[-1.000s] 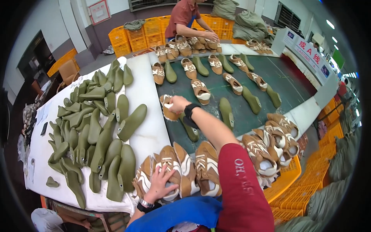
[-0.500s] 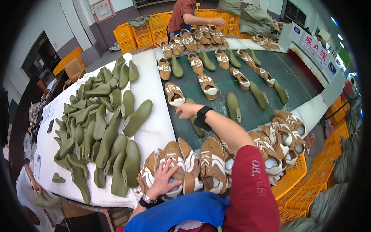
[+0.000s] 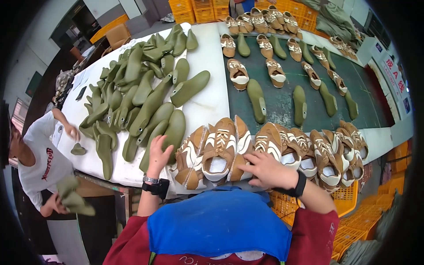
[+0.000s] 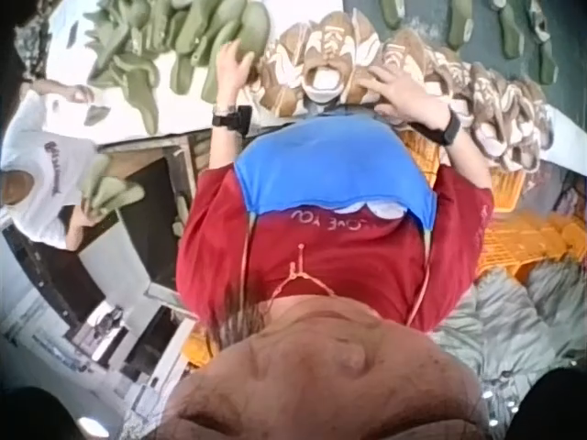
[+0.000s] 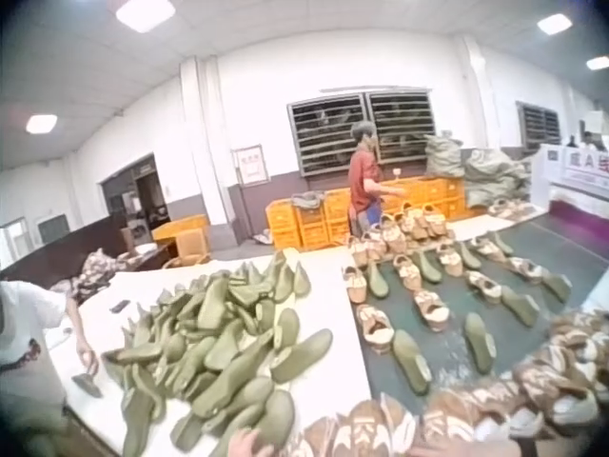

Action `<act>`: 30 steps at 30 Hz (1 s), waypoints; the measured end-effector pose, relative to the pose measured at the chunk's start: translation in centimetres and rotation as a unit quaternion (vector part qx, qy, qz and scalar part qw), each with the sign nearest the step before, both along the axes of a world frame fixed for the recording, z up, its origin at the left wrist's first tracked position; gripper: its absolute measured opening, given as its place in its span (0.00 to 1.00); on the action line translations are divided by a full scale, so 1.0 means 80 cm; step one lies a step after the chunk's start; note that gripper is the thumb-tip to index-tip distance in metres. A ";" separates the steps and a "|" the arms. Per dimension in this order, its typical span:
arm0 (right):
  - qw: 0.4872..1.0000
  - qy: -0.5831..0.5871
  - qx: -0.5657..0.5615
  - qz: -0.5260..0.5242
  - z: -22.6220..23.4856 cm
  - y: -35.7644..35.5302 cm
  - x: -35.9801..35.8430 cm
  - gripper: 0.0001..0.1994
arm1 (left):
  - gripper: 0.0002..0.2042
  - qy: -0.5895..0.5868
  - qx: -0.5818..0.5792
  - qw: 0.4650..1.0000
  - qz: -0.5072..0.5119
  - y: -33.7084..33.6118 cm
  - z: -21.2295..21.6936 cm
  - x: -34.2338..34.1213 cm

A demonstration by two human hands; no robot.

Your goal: Inserting green plastic shoe lasts into brown sneakers and placing them onto a conveyor belt for processing.

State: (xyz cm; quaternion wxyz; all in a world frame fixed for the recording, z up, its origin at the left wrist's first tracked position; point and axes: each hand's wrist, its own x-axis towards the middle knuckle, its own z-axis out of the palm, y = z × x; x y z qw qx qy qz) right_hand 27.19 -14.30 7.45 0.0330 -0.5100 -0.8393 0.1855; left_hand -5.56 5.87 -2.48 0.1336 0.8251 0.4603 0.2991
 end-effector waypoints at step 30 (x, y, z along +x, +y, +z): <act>0.959 0.131 0.117 -0.221 -0.060 -0.033 -0.046 0.27 | 0.16 0.117 -0.070 0.991 -0.009 0.113 0.013 0.129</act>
